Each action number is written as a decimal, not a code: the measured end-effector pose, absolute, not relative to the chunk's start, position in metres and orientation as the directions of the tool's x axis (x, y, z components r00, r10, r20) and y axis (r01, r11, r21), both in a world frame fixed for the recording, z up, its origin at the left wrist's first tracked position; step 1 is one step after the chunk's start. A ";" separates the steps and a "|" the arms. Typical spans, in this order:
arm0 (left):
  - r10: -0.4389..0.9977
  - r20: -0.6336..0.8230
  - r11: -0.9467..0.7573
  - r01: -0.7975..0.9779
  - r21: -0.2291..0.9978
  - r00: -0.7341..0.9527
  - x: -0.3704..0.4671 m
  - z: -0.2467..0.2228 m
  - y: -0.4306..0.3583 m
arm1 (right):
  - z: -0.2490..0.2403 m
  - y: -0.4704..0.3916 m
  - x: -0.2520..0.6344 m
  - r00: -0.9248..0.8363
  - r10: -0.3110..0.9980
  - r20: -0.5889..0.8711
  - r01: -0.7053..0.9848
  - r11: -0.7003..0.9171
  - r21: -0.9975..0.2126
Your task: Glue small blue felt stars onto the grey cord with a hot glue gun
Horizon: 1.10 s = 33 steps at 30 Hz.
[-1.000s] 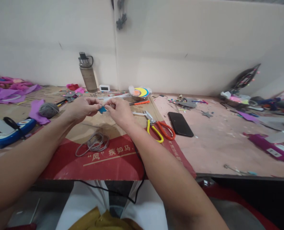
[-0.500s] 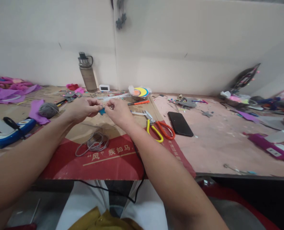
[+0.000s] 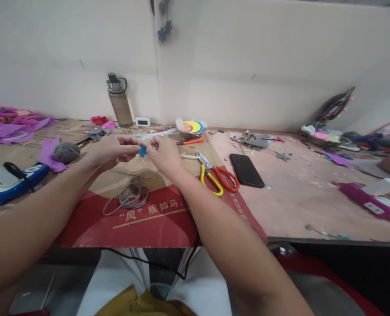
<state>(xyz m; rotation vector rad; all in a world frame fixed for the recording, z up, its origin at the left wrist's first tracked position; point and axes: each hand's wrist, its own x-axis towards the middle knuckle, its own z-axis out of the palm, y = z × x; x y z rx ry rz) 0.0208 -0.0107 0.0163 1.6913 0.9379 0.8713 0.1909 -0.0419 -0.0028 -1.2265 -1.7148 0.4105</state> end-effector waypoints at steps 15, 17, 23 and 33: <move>0.902 0.114 -0.228 0.236 0.945 0.416 0.021 0.016 -0.011 | -0.004 -0.043 0.189 -0.048 0.847 0.529 0.605 0.446 -0.659; 0.901 0.124 -0.249 0.262 0.932 0.416 0.021 0.016 -0.012 | -0.004 -0.042 0.190 -0.049 0.843 0.535 0.614 0.448 -0.650; 0.884 0.222 -0.413 0.465 0.783 0.410 0.021 0.017 -0.015 | -0.004 -0.044 0.188 -0.059 0.845 0.531 0.640 0.440 -0.630; 0.885 0.274 -0.434 0.454 0.778 0.377 0.017 0.015 -0.011 | -0.006 -0.041 0.192 -0.056 0.847 0.529 0.560 0.466 -0.685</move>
